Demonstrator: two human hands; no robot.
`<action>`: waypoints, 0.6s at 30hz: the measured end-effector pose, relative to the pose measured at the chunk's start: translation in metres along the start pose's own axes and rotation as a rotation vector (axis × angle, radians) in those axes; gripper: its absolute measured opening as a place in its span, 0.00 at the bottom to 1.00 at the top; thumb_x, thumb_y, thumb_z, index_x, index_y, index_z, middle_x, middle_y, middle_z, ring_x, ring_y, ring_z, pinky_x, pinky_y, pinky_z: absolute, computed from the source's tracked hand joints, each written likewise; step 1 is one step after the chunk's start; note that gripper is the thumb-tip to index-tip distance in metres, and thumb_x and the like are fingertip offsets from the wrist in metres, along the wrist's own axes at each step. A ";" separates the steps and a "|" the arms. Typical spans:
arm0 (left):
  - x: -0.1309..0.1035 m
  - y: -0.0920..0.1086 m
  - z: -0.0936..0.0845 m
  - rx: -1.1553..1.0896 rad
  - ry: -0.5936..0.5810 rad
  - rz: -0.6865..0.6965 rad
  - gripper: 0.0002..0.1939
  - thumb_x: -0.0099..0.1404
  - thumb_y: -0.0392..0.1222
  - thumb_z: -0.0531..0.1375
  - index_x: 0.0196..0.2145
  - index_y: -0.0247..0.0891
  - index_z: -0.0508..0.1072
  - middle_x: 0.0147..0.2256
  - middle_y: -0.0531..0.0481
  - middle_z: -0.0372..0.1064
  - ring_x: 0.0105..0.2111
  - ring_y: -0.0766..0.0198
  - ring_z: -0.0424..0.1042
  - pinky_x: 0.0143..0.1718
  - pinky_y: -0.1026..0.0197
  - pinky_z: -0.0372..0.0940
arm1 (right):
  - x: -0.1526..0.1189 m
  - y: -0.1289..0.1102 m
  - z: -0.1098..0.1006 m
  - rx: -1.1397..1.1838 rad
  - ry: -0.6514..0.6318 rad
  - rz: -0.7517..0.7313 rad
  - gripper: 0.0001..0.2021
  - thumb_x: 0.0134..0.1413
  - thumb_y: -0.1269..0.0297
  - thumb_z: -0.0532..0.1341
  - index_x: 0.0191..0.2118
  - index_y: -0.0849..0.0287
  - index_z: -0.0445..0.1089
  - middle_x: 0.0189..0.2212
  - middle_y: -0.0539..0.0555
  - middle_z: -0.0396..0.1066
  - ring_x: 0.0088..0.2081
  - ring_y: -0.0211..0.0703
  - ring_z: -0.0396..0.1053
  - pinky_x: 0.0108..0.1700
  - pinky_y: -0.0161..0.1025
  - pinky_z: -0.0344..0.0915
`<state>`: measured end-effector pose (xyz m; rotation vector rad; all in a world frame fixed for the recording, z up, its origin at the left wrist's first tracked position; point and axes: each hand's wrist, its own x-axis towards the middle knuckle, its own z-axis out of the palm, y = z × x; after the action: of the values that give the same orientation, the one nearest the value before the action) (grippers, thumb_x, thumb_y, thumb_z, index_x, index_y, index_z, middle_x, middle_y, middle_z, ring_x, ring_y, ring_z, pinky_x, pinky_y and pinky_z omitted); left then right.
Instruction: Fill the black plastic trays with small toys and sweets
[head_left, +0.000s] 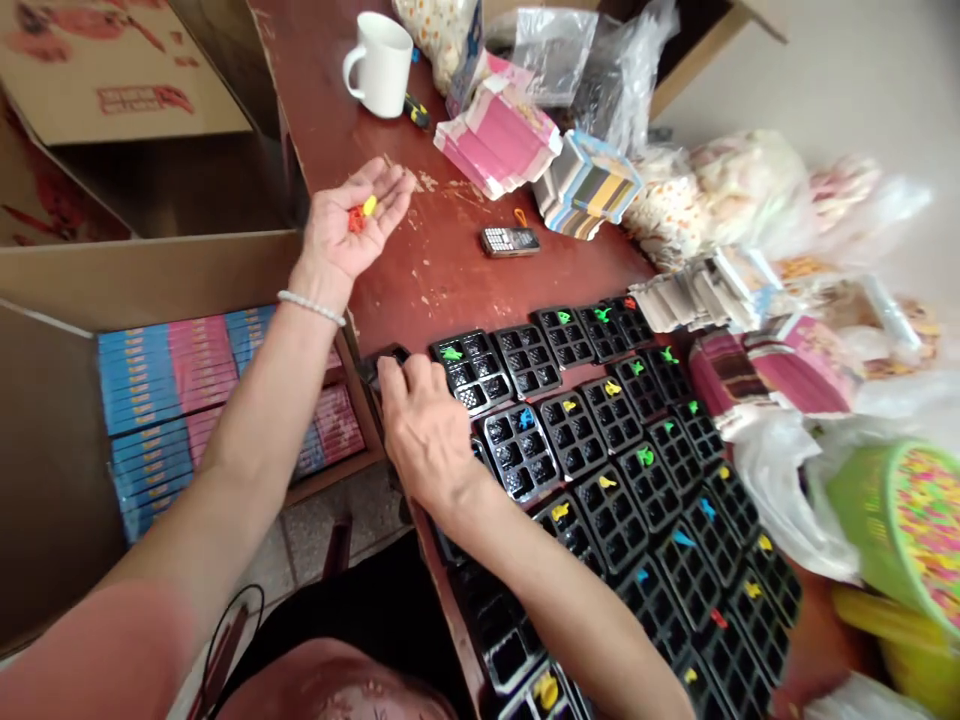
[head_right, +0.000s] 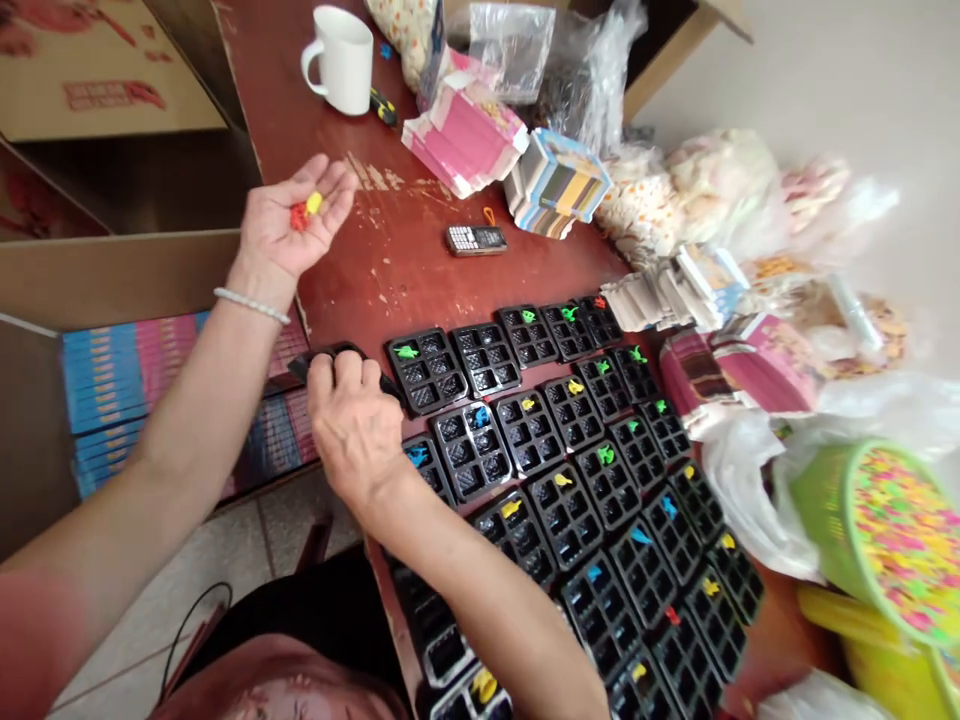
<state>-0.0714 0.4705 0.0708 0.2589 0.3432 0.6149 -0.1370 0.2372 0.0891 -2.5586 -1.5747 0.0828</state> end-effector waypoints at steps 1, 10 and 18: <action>-0.011 0.009 -0.006 0.023 0.013 0.009 0.29 0.72 0.28 0.49 0.67 0.42 0.65 0.54 0.41 0.76 0.59 0.51 0.73 0.60 0.51 0.70 | 0.002 -0.007 0.009 -0.032 -0.010 0.016 0.20 0.67 0.76 0.50 0.60 0.57 0.67 0.44 0.65 0.70 0.45 0.56 0.69 0.26 0.42 0.73; -0.103 0.014 -0.062 0.144 0.058 -0.066 0.21 0.71 0.36 0.50 0.57 0.31 0.73 0.47 0.35 0.79 0.55 0.48 0.76 0.59 0.47 0.71 | 0.012 -0.023 0.029 -0.036 -0.056 0.095 0.20 0.63 0.58 0.66 0.55 0.64 0.68 0.49 0.69 0.68 0.49 0.61 0.67 0.31 0.49 0.77; -0.140 0.011 -0.067 0.061 0.032 -0.123 0.27 0.77 0.49 0.46 0.62 0.29 0.69 0.55 0.30 0.74 0.58 0.46 0.73 0.56 0.48 0.72 | 0.015 -0.007 0.011 0.039 0.123 0.032 0.16 0.73 0.64 0.53 0.58 0.63 0.70 0.50 0.66 0.72 0.50 0.57 0.69 0.50 0.51 0.72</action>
<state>-0.2101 0.4045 0.0465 0.2842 0.4064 0.4880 -0.1376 0.2541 0.0791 -2.5078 -1.4739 -0.0395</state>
